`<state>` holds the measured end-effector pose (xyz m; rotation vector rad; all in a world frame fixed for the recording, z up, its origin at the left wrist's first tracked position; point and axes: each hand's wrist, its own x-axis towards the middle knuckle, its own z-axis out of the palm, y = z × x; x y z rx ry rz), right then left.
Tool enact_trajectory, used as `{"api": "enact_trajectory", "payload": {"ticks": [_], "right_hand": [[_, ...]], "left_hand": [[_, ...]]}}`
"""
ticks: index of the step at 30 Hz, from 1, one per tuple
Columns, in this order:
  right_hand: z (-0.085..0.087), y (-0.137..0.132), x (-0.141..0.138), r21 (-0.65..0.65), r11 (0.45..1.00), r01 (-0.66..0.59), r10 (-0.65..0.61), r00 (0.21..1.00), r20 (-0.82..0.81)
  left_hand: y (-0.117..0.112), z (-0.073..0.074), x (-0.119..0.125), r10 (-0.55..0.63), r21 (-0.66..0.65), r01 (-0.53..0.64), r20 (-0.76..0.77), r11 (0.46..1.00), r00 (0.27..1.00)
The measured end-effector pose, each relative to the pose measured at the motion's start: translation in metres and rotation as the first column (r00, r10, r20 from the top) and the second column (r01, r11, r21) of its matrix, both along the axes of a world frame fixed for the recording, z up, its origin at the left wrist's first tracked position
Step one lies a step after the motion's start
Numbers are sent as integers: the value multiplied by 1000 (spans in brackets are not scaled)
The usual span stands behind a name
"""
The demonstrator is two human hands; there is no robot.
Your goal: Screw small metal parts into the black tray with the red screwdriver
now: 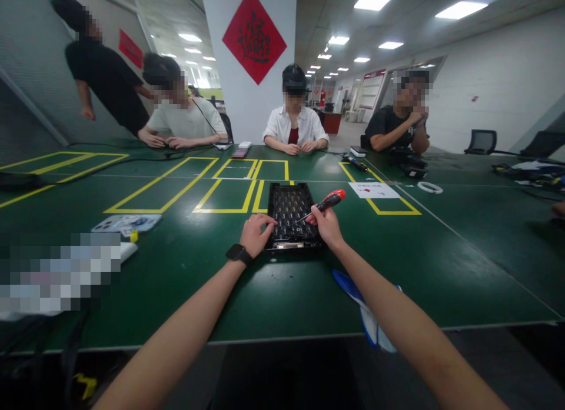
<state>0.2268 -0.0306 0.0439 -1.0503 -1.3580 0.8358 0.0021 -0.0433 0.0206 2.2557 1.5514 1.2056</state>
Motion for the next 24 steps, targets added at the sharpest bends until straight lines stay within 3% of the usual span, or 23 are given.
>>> {"api": "enact_trajectory", "payload": {"ticks": [13,24], "right_hand": [[11,-7,-11,1,996,-87,84,947,-310],[13,-16,-16,6,985,-171,164,934,-318]], "left_hand": [[-6,0,2,-30,27,29,38,999,999],[-3,-1,2,-108,51,103,112,993,988]]}}
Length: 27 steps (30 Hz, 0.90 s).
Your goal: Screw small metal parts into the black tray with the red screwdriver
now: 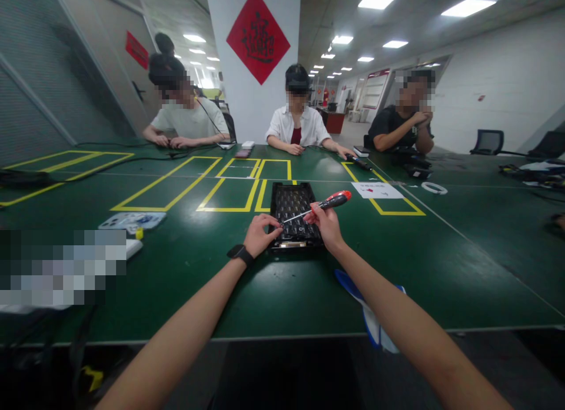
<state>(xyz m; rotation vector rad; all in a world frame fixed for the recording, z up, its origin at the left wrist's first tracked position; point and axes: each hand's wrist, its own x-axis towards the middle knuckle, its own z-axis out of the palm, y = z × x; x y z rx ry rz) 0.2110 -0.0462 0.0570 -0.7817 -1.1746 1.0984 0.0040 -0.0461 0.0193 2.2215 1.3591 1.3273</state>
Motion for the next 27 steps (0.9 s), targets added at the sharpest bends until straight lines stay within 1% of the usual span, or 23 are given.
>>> {"api": "enact_trajectory", "payload": {"ticks": [7,12,17,21,25,27], "right_hand": [[-2,0,-1,39,999,-12,11,1000,25],[-3,1,-2,29,999,22,-23,1000,10],[-5,3,-2,15,999,30,-30,999,33],[-3,0,-3,23,999,38,-39,997,69],[0,-4,-5,59,998,36,-42,994,99],[1,-6,-7,87,995,39,-48,993,107]], "left_hand": [[1,0,0,-38,-11,39,39,999,999],[2,-2,0,-40,-27,41,49,999,998],[4,-2,0,-43,-7,44,22,999,999],[3,-1,0,-39,10,39,2,999,999],[0,2,-2,-7,1,7,-57,1000,998],[-2,3,-3,-10,-15,8,-103,1000,995]]}}
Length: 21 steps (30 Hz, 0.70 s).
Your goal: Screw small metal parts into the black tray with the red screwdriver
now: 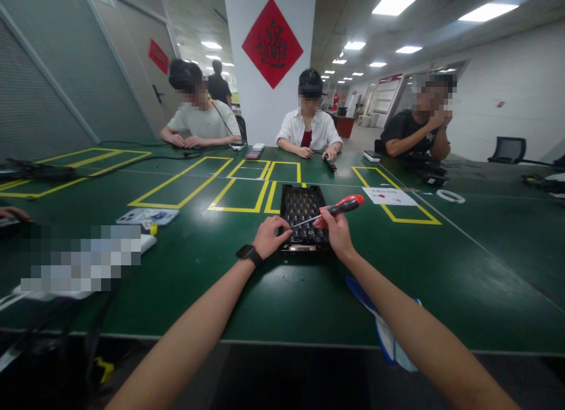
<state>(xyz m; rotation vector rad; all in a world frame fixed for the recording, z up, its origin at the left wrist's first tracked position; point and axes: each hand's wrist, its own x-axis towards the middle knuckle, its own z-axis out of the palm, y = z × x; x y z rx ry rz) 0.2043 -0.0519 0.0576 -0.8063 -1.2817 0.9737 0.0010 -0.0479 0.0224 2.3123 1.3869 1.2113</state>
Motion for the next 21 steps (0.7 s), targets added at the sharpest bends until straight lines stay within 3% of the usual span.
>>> {"api": "enact_trajectory", "payload": {"ticks": [4,10,21], "right_hand": [[1,-4,-5,22,1000,5,-5,1000,13],[3,-8,-6,8,1000,7,-7,1000,8],[-5,0,-3,-5,1000,12,-12,998,-55]], "left_hand": [[-4,2,-4,-36,-26,35,-29,999,999],[-10,2,-6,-109,-42,114,94,993,990],[0,-7,-1,-69,-47,78,154,996,986]]}}
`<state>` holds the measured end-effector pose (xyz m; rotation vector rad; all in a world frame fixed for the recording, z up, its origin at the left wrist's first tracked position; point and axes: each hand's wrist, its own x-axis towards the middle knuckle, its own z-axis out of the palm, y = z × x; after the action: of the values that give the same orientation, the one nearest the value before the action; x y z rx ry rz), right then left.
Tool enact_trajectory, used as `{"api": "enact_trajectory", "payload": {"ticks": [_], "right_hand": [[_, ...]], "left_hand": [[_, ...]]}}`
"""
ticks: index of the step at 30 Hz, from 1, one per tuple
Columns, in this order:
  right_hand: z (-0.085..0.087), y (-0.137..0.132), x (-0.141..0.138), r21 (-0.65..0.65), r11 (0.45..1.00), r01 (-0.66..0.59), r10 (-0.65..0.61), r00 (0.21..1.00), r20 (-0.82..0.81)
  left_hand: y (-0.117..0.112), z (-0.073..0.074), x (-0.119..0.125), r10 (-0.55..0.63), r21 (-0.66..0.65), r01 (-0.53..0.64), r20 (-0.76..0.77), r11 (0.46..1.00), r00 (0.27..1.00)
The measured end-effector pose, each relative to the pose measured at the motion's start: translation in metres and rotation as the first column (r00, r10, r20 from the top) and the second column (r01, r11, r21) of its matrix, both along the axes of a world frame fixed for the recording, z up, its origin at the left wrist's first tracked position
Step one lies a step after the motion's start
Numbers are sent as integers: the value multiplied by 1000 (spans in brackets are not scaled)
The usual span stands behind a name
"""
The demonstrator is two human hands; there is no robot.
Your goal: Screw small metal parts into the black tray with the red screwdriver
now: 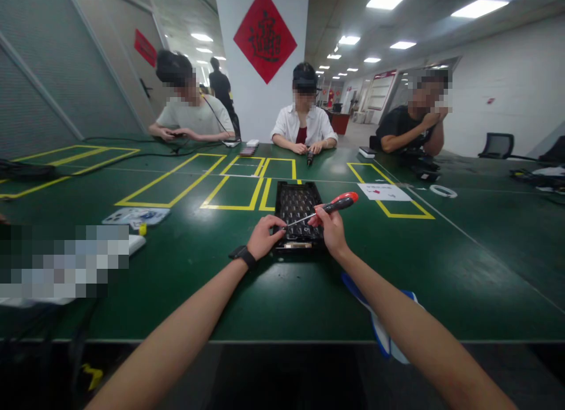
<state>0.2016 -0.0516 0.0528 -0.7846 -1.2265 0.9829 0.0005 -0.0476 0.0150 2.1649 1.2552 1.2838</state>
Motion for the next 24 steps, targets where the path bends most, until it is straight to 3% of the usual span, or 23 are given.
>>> {"api": "enact_trajectory", "payload": {"ticks": [16,24], "right_hand": [[1,-3,-1,-15,1000,26,-26,1000,16],[6,-7,-1,-25,1000,-9,10,999,37]], "left_hand": [[-7,6,0,5,-38,-5,-15,999,1000],[-13,14,2,24,-133,-11,99,991,995]]}}
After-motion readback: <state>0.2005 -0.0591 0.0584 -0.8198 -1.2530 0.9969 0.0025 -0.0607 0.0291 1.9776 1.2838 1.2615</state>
